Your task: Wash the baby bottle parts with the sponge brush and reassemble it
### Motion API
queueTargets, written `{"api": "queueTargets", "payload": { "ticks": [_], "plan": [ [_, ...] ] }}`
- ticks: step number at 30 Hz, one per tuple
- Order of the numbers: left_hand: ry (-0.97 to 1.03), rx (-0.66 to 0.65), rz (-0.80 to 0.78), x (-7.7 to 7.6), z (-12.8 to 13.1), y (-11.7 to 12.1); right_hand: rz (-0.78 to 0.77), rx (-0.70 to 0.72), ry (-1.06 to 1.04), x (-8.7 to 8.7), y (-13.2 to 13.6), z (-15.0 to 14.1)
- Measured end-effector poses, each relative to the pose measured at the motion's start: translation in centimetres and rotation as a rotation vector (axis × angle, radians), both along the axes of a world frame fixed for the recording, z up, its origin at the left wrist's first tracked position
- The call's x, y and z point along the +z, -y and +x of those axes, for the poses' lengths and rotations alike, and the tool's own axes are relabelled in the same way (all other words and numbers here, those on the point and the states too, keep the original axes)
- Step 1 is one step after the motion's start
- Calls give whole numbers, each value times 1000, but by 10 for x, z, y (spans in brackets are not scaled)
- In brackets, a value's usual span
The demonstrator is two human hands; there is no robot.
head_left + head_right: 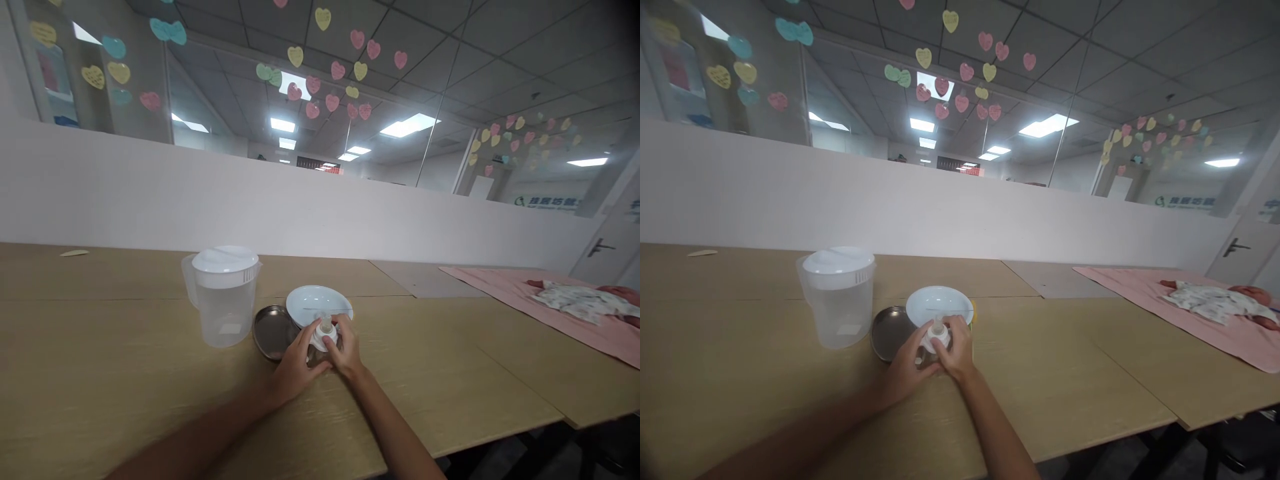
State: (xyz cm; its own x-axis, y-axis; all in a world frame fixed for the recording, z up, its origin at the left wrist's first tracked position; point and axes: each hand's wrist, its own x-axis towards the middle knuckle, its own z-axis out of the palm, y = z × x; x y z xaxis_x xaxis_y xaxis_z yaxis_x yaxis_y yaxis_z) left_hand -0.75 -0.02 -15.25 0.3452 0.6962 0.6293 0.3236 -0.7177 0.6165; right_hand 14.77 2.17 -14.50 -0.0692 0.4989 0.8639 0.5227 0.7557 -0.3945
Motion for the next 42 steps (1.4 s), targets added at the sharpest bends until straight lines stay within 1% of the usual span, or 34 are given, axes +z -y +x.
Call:
{"api": "queueTargets", "payload": {
  "ticks": [3, 5, 9, 12, 14, 15, 16, 20, 21, 23, 25, 27, 29, 32, 34, 36, 39, 42],
  "plan": [
    [18, -4, -25, -2, 0, 0, -1, -38, 9, 1, 2, -4],
    [39, 0, -45, -3, 1, 0, -5, -30, 2, 1, 2, -4],
    [58, 2, -81, -4, 1, -2, 2, 44, -1, 5, 7, -3],
    [65, -28, -80, -3, 0, -2, -15, 118, 18, 8, 9, -3],
    [73, -51, -78, -2, 0, -2, -35, 149, 11, 7, 7, -1],
    [73, -55, -79, -2, 0, -2, -41, 143, -12, 6, 4, 1],
    [68, -54, -82, -2, 0, -2, -49, 113, -49, 4, 0, 4],
    [15, -15, -78, -5, 0, -2, -103, -105, -218, -2, -13, 15],
    [3, -5, -72, -5, 0, -2, -100, -119, -229, -3, -13, 16],
    [-9, 7, -56, -6, 0, -3, -45, -75, -183, -1, -9, 14],
    [-15, 6, -39, -7, 0, -4, 42, -8, -60, 2, -2, 9],
    [-15, 1, -31, -7, 0, -5, 112, 12, 49, 4, 2, 3],
    [-17, 5, -31, -8, 0, -5, 141, -41, 54, 4, 3, 1],
    [-39, 20, -21, -8, 0, -4, 105, -189, -82, 3, -2, 5],
    [-58, 25, -9, -8, 0, -3, 82, -222, -158, 2, -3, 8],
    [-64, 21, 3, -8, 0, -3, 90, -148, -152, 2, -2, 9],
    [-57, 8, 30, -8, 0, -4, 110, -19, -43, 3, 4, 5],
    [-38, 10, 35, -8, 1, -5, 109, -13, 16, 5, 10, -1]
  ]
}}
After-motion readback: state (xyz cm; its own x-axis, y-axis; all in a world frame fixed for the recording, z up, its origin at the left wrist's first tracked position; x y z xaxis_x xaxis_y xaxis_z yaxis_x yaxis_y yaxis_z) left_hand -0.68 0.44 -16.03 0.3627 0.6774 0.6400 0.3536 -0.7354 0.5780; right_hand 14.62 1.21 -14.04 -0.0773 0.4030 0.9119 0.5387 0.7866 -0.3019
